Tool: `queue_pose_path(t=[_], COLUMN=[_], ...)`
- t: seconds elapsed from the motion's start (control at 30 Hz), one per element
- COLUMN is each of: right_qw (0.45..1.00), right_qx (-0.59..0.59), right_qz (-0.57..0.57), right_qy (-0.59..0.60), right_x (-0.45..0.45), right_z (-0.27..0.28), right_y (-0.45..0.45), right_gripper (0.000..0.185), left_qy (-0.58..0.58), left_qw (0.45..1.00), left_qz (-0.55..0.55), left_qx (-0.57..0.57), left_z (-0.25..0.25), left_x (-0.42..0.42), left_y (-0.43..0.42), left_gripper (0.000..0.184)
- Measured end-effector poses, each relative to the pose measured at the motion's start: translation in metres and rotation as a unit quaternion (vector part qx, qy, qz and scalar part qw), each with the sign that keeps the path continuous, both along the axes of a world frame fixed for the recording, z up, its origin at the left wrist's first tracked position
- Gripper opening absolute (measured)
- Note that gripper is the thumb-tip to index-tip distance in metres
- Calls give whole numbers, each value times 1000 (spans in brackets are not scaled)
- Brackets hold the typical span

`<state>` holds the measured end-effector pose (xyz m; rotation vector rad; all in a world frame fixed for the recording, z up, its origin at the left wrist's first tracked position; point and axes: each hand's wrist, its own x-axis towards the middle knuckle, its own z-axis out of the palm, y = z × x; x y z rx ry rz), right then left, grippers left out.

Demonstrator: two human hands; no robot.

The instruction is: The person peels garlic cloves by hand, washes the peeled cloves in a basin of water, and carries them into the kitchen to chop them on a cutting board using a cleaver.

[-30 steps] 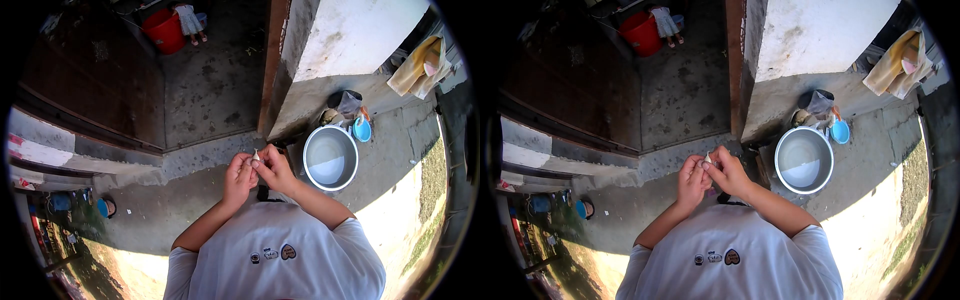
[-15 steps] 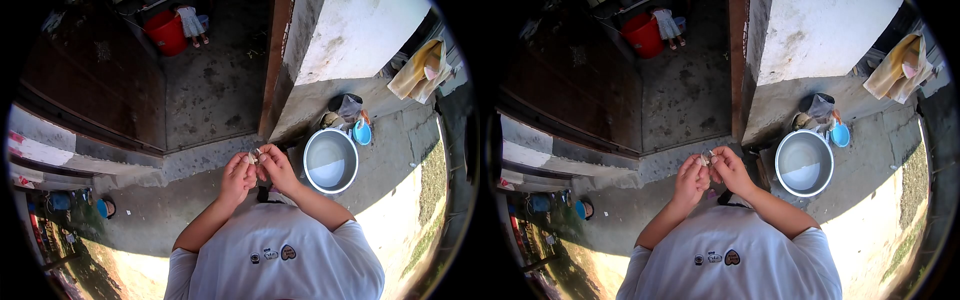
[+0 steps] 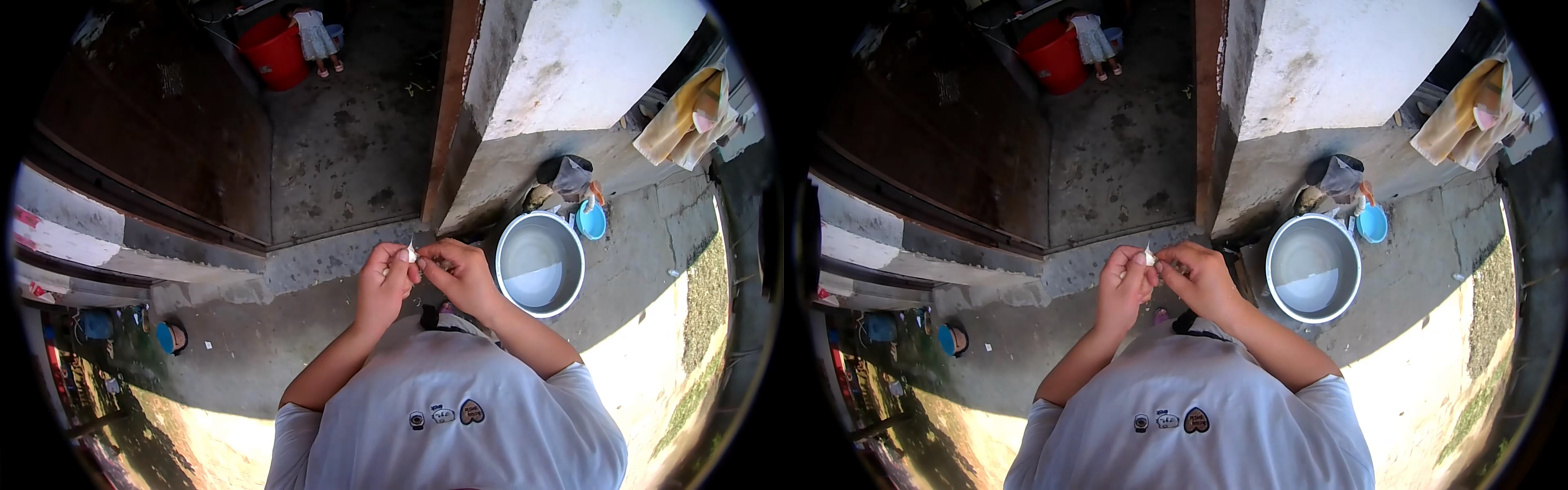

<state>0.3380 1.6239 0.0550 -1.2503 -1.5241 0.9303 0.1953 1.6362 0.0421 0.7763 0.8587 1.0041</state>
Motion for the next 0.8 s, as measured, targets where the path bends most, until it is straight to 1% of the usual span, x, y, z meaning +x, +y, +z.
queue_pose_path(t=[0.07,0.2,0.27,0.4,0.5,0.57,0.6,0.67,0.7,0.77,0.8], right_qw=[1000,1000,999,999,999,999,999,997,997,994,993], right_qx=[-8,-1,-1,-3,-7,6,6,37,37,19,9], right_qz=[-7,-10,-2,-4,-4,-23,-24,-54,-55,-109,-101], right_qy=[-17,-25,-35,-38,-35,-34,-33,-32,-31,-19,-52], right_x=[0,-1,0,1,0,-1,0,2,3,9,14], right_z=[2,2,3,-2,-5,-3,-4,-7,-8,-11,-11], right_y=[-1,0,0,0,0,0,0,3,4,7,8], right_gripper=[9,8,8,9,9,9,9,8,8,9,11], left_qy=[54,55,71,84,118,29,29,-28,-27,-102,-102], left_qw=[997,996,994,992,988,997,997,993,993,978,978], left_qz=[-1,9,-3,-20,-30,-71,-72,-98,-99,-148,-148], left_qx=[57,63,89,96,90,9,8,-65,-65,-108,-108], left_z=[-2,-4,-8,-7,-6,-6,-4,0,3,6,4], left_x=[1,2,2,2,2,-2,-3,-4,-6,-11,-13], left_y=[-1,-2,-2,0,1,3,3,3,3,4,5], left_gripper=[11,11,11,11,12,12,12,12,12,12,12])
